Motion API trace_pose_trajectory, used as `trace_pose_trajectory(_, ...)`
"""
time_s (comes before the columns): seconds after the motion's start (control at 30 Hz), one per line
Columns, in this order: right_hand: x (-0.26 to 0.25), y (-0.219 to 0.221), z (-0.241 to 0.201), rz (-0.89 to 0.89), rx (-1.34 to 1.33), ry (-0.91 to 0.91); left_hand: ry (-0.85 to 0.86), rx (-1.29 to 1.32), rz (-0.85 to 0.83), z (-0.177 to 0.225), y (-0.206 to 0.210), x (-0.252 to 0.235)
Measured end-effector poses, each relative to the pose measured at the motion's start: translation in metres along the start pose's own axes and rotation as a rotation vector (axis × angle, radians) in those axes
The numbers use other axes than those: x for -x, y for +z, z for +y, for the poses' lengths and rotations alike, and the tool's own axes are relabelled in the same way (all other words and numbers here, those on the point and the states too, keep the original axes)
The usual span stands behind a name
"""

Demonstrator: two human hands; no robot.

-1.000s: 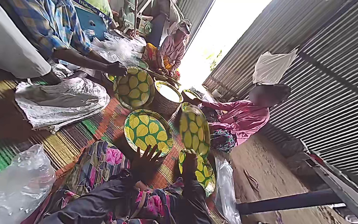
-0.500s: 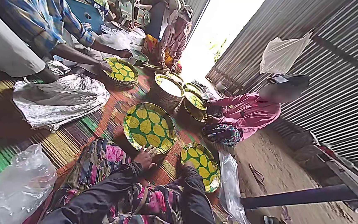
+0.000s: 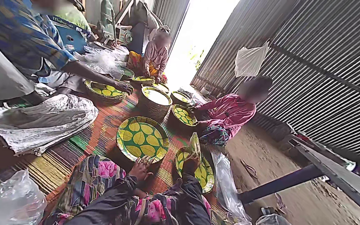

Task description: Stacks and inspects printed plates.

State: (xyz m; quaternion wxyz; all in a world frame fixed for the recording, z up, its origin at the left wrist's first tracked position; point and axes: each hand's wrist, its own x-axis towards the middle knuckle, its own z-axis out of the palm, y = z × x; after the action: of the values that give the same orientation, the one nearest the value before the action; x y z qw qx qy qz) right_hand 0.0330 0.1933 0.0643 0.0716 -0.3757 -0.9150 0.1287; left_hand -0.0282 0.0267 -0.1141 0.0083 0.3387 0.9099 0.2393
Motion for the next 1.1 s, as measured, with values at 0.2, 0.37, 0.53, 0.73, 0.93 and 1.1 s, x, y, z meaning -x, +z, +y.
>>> trace_pose_trajectory(0.2,-0.047,0.101,0.034,0.397,-0.334,-0.795,0.097,-0.059,0.671,0.016,-0.007,0.009)
trace_pose_trajectory(0.37,-0.063,0.125,0.026,0.295,-0.098,-0.943,0.027,-0.159,0.510,0.007,-0.016,0.010)
trace_pose_trajectory(0.53,-0.094,0.111,0.048,-0.257,0.228,-0.210,-0.235,-0.121,-0.145,-0.002,-0.015,-0.011)
trace_pose_trajectory(0.73,-0.097,0.144,0.062,-0.516,0.418,-0.117,-0.092,-0.082,-0.148,0.002,-0.006,-0.011)
trace_pose_trajectory(0.93,-0.079,0.133,0.053,-0.350,0.287,-0.084,-0.064,-0.104,-0.175,0.001,-0.007,-0.004)
trace_pose_trajectory(1.1,-0.013,0.020,0.018,-0.269,-0.043,-0.013,0.074,-0.053,0.273,0.002,0.010,0.008)
